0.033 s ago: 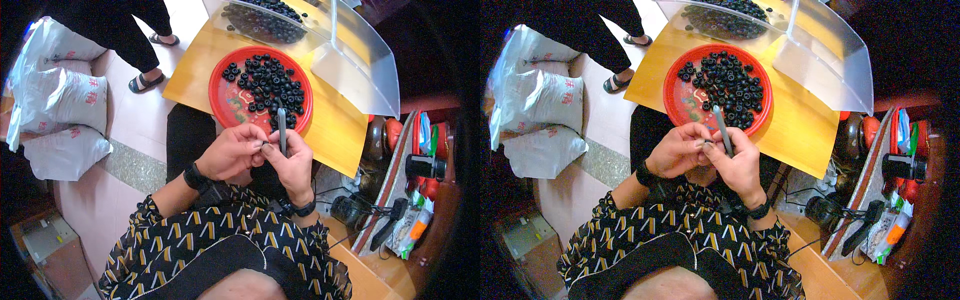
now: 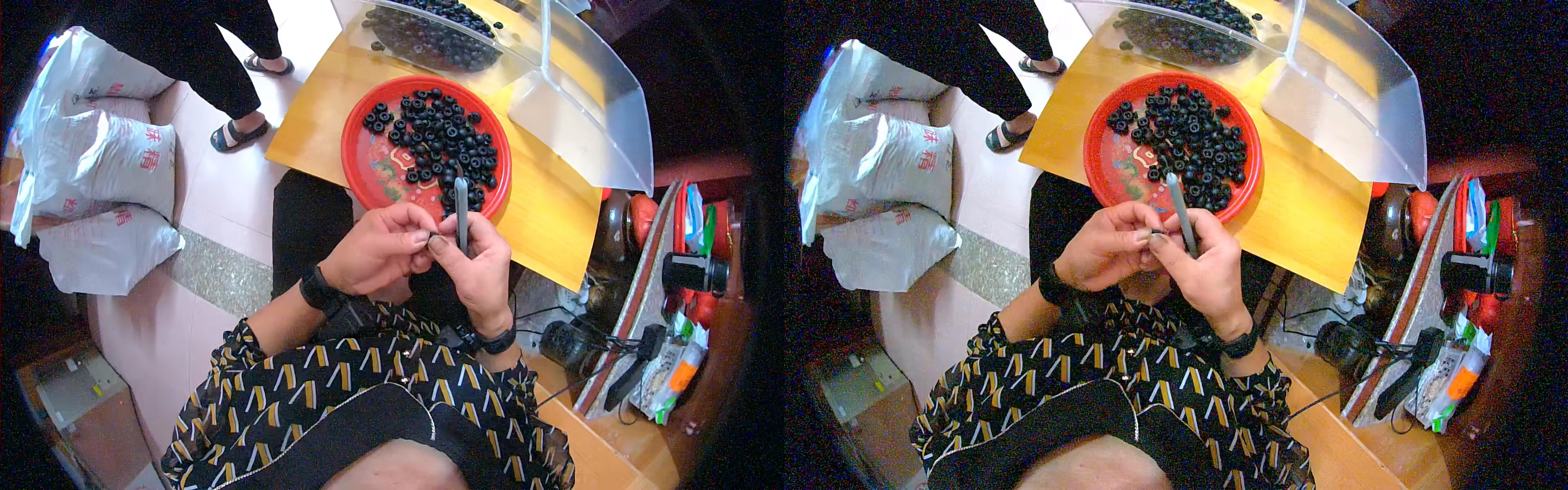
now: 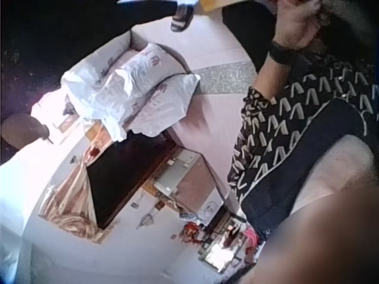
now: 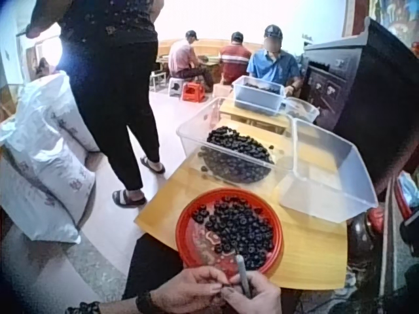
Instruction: The recorder is using a blue pen-like tool to process or sort small black berries on a red plate.
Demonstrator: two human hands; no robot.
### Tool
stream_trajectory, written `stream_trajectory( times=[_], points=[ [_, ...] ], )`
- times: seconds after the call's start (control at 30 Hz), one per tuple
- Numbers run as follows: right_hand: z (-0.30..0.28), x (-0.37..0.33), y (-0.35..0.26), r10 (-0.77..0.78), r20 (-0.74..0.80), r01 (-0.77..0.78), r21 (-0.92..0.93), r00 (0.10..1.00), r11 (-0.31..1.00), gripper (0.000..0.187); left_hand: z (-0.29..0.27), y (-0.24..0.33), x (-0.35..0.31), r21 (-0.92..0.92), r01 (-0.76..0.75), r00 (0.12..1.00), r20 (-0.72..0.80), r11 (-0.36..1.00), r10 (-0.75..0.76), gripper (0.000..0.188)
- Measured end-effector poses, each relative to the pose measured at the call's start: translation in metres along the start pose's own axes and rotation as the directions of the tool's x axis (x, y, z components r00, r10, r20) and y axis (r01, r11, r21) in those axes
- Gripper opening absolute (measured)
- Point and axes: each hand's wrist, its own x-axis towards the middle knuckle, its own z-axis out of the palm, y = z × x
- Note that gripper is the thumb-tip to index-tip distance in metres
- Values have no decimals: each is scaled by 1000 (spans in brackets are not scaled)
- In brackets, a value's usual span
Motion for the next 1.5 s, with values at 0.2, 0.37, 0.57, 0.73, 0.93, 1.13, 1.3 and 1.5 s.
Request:
stream_trajectory(
  times=[0.2,0.37,0.57,0.73,0.93,1.13,1.3,1.5],
  points=[
    [-9,1,0,44,34,-46,67,998,997,13,1,-2,1,3,28,1000,-12,1000,-28,11],
    [-11,-1,5,-4,-8,4,28,1000,1000,14,2,-2,6,52,47,996,-72,998,-43,14],
    [-34,4,15,-36,-192,47,50,981,998,17,24,39,53,226,-6,971,-231,974,60,7],
    [-68,11,43,-22,-375,82,145,927,986,10,43,122,150,328,-178,984,68,928,165,19],
    [-69,8,67,-63,-356,94,71,932,993,10,45,127,120,403,-170,952,-168,899,255,21],
    [-75,10,72,-122,-322,106,-64,939,992,10,-6,65,62,961,63,929,43,-270,368,16],
    [-71,8,69,-123,-328,101,-81,937,992,10,-29,37,58,841,12,875,254,-541,413,9],
    [-68,7,69,-187,-323,128,-194,928,973,12,-30,32,54,852,-65,857,314,-519,408,11]
  ],
)
